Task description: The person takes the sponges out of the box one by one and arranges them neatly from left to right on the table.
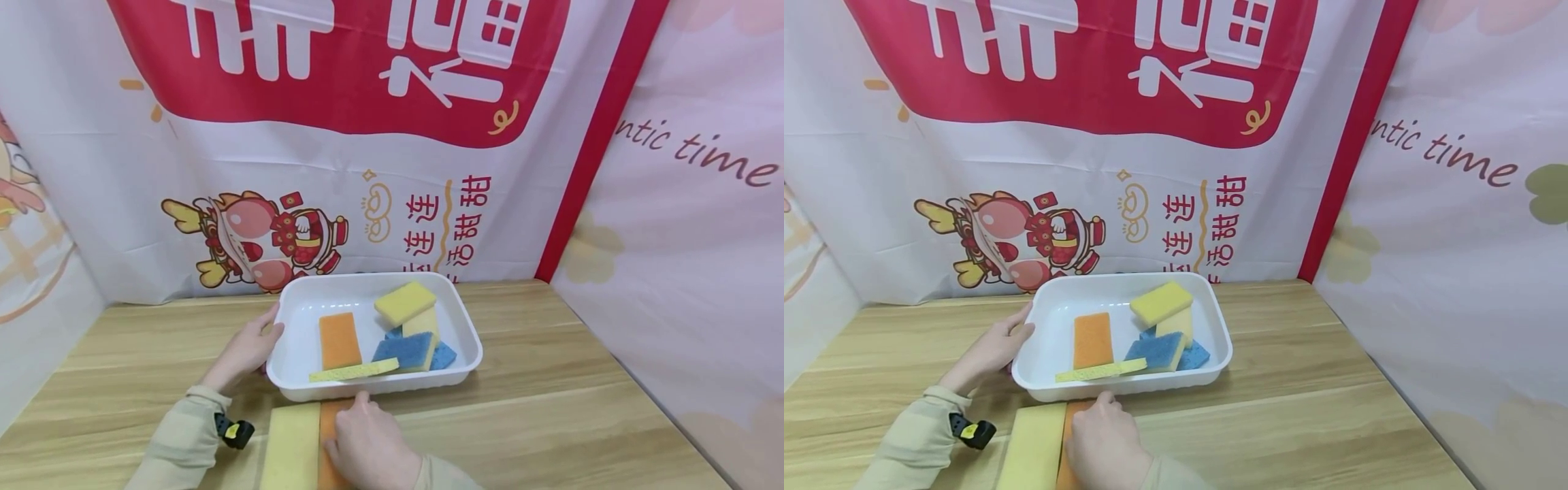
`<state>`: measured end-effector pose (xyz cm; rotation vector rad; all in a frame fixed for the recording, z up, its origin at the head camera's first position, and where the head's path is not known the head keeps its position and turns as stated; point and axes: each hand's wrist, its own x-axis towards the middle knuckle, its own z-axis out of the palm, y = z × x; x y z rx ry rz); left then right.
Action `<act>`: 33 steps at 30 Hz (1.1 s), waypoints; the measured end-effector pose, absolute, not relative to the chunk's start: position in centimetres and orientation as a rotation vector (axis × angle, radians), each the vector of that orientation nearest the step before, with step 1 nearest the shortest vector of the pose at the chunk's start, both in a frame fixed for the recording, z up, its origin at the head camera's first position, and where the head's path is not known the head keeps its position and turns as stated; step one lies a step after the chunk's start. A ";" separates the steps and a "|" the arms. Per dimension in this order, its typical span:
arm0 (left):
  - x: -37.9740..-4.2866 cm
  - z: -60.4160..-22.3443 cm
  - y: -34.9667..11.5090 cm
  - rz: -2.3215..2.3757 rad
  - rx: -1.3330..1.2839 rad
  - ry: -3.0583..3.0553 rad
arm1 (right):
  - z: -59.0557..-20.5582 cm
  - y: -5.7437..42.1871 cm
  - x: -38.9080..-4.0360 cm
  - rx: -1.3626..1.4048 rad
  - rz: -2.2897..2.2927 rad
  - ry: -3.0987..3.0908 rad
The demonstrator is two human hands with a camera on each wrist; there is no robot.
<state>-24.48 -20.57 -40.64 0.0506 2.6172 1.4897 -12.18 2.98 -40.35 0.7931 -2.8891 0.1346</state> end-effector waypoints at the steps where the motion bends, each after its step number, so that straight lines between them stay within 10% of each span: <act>1: -24.5 -40.6 -20.6 1.489 0.050 2.613 | -40.3 3.0 -12.2 0.789 0.133 -2.893; 33: -24.4 -40.6 -20.5 1.508 0.041 2.597 | -40.2 2.9 -12.1 0.782 0.109 -2.882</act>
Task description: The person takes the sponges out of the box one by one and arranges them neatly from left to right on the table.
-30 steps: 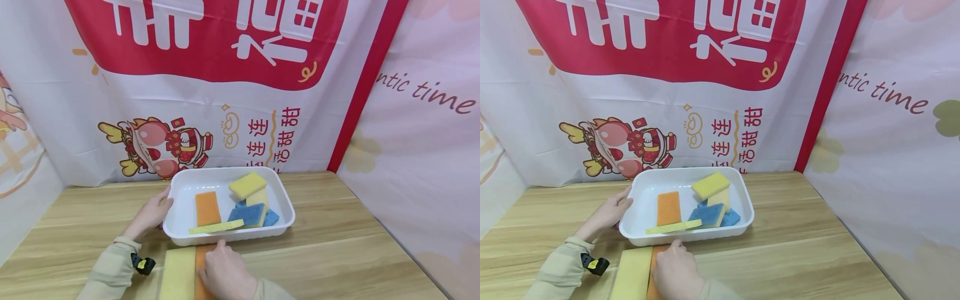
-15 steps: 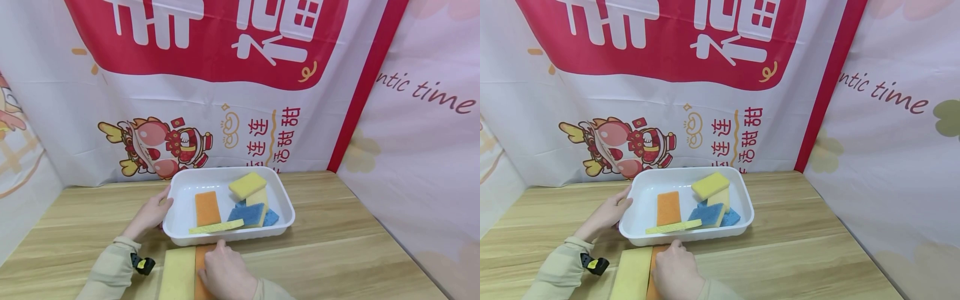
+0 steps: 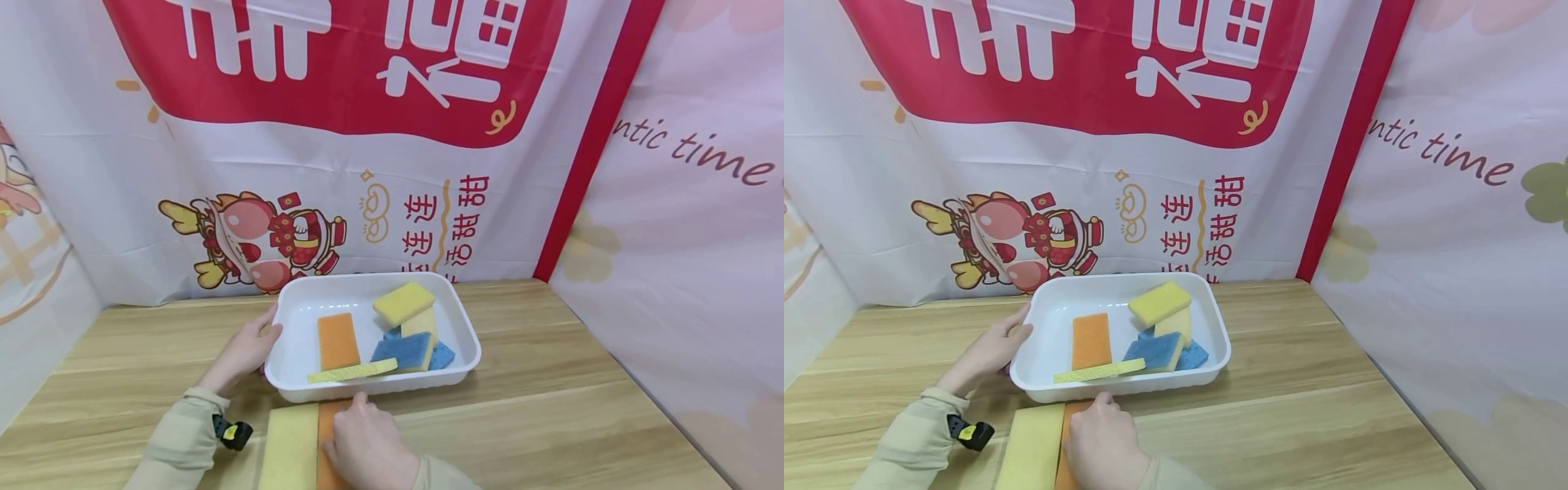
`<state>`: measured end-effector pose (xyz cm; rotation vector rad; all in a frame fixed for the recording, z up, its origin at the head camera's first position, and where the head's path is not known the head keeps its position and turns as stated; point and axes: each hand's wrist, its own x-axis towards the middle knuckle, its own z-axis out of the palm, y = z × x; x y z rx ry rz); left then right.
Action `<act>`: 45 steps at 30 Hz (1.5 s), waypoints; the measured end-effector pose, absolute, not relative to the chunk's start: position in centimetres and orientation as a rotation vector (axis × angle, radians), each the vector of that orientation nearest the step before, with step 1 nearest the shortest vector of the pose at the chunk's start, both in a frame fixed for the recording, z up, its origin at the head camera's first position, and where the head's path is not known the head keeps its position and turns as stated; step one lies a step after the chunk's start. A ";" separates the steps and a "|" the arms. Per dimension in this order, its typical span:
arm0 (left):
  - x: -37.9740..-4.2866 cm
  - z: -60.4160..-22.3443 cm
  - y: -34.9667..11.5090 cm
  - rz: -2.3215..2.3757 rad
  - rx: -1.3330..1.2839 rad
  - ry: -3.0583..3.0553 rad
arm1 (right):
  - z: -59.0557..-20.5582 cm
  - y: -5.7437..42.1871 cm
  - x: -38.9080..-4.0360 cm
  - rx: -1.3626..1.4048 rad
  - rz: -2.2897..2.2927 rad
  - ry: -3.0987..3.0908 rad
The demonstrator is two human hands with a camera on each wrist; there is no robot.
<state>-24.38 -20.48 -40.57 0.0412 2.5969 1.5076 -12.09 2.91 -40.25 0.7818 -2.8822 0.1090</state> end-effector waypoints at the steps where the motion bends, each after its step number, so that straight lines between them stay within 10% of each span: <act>1: -24.4 -40.6 -20.5 1.508 0.040 2.595 | -40.2 2.9 -12.1 0.783 0.106 -2.880; 32: -24.6 -40.8 -20.7 1.523 0.041 2.596 | -35.2 4.6 -11.3 0.871 0.222 -2.792; 45: -24.4 -40.7 -20.6 1.546 0.010 2.580 | -28.6 6.9 -19.9 1.018 0.439 -2.875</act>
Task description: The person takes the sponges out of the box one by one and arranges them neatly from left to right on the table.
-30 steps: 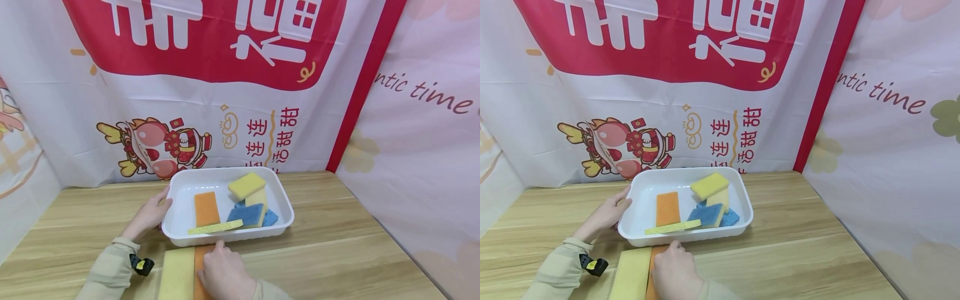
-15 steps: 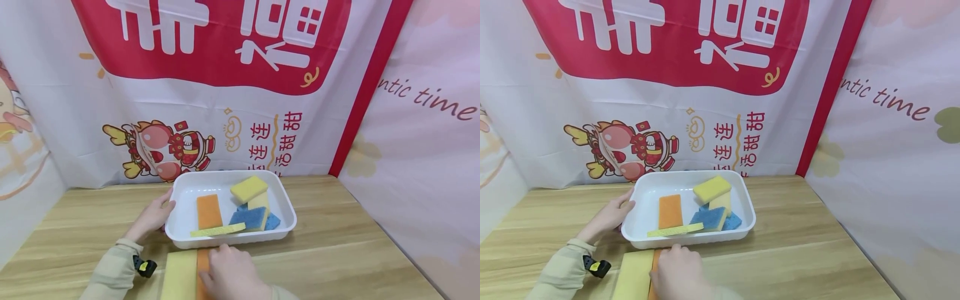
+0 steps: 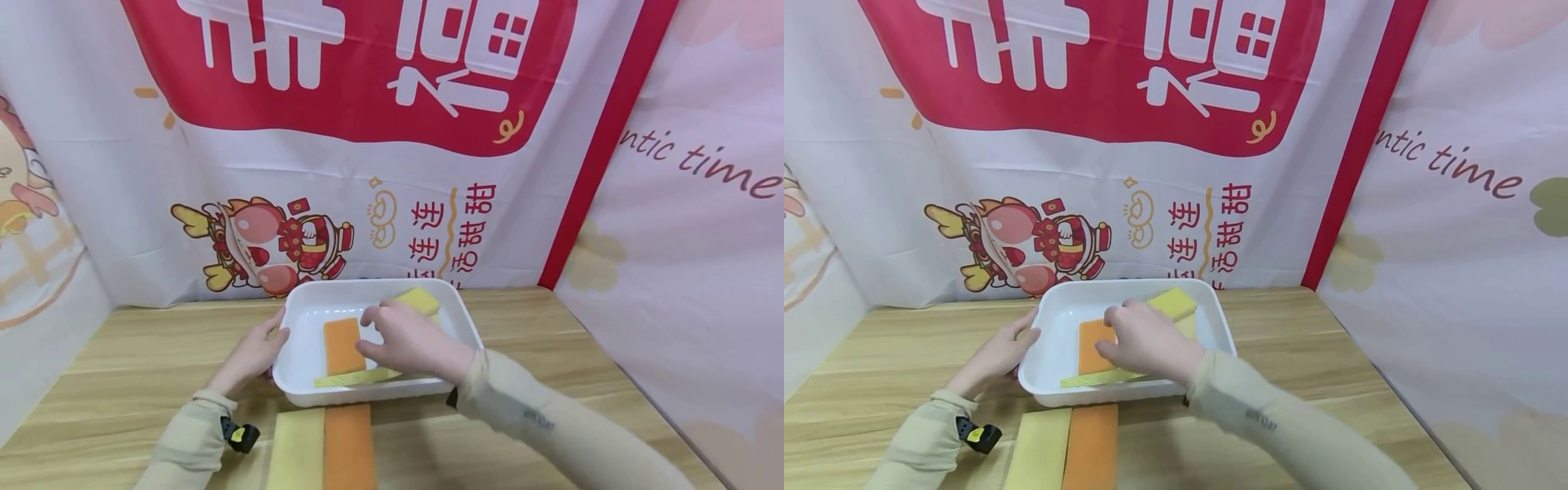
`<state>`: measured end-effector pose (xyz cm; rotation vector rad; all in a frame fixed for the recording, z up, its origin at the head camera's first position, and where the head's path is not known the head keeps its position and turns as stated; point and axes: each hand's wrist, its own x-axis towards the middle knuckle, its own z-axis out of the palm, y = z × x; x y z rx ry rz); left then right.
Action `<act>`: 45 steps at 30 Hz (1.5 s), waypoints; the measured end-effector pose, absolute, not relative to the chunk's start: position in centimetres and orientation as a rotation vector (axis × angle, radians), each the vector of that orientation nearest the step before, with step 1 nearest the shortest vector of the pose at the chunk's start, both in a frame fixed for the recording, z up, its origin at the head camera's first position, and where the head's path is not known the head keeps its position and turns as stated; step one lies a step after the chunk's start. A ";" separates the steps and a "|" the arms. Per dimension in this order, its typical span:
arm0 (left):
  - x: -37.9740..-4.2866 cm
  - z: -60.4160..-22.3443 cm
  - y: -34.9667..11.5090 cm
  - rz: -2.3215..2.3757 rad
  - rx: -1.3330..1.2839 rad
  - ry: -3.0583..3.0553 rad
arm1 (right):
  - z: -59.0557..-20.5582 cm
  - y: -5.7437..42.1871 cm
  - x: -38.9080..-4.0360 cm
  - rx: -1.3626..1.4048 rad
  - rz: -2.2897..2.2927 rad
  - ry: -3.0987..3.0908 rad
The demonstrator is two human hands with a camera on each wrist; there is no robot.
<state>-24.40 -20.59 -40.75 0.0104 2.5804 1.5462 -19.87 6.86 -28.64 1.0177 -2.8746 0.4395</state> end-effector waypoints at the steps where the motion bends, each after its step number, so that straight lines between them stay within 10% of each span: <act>1: -24.4 -40.8 -20.6 1.548 0.019 2.582 | -28.4 6.8 -20.6 1.049 0.433 -2.956; 17: -24.1 -40.7 -20.9 1.555 0.029 2.600 | -29.8 4.1 -27.0 1.136 0.768 -3.768; 45: -24.2 -40.7 -20.5 1.538 0.028 2.616 | -34.4 3.1 -27.2 1.204 0.562 -3.702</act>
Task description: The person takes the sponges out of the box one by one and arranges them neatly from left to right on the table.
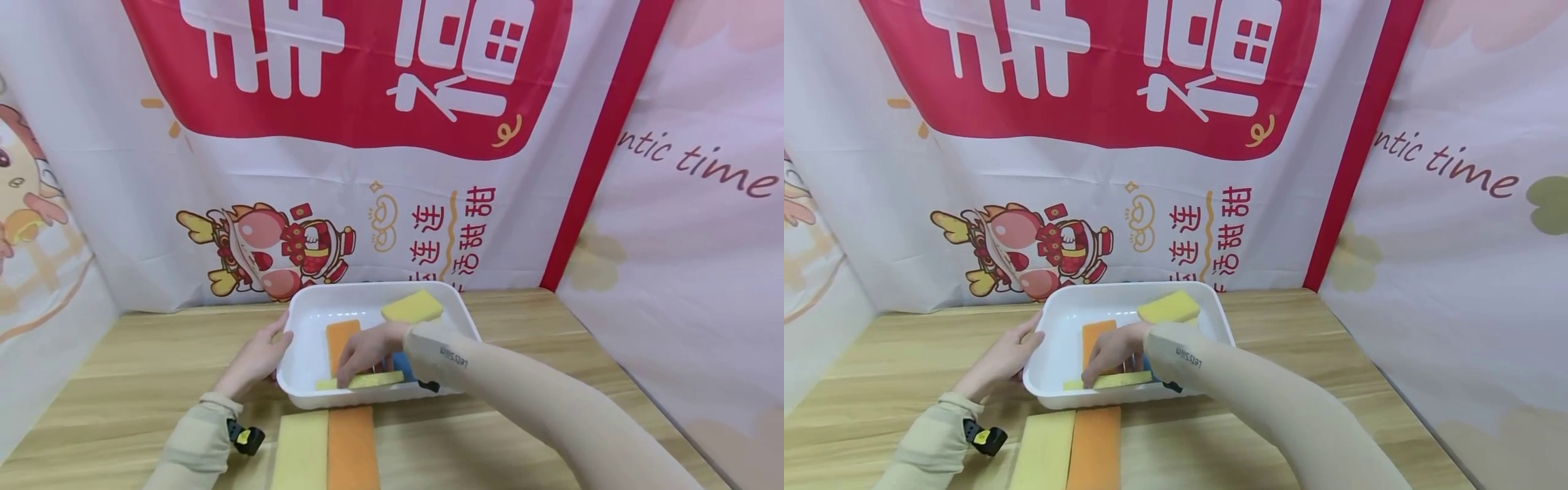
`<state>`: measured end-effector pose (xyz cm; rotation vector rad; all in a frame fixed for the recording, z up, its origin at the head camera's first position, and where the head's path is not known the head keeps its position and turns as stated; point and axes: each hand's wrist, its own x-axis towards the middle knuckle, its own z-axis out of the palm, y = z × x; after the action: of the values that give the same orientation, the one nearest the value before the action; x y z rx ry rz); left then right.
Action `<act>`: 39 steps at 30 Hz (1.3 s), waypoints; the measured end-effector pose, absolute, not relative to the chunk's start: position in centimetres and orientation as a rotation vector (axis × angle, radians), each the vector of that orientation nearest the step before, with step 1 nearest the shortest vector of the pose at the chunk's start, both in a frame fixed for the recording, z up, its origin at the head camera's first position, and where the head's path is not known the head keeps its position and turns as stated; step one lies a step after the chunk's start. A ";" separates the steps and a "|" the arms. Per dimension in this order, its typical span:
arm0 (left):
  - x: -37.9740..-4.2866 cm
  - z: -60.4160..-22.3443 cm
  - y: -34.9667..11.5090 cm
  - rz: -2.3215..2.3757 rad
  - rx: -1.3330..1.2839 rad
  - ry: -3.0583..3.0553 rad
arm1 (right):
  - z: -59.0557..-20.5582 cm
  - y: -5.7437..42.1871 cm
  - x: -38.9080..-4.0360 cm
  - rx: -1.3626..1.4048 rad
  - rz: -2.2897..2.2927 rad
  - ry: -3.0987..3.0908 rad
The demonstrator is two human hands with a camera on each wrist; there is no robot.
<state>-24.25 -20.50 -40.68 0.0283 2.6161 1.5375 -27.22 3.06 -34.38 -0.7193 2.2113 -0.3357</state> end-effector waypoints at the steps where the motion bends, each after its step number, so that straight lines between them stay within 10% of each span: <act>1: -24.3 -40.7 -20.4 1.540 0.031 2.616 | -34.5 3.1 -27.1 -0.732 -0.328 2.224; 39: -24.4 -40.8 -20.5 1.591 0.001 2.552 | -35.2 1.0 -26.1 -0.732 -0.186 2.371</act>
<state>-24.41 -20.46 -40.84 0.0014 2.5515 1.5906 -26.12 1.02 -35.21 -0.7318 2.3708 -0.1862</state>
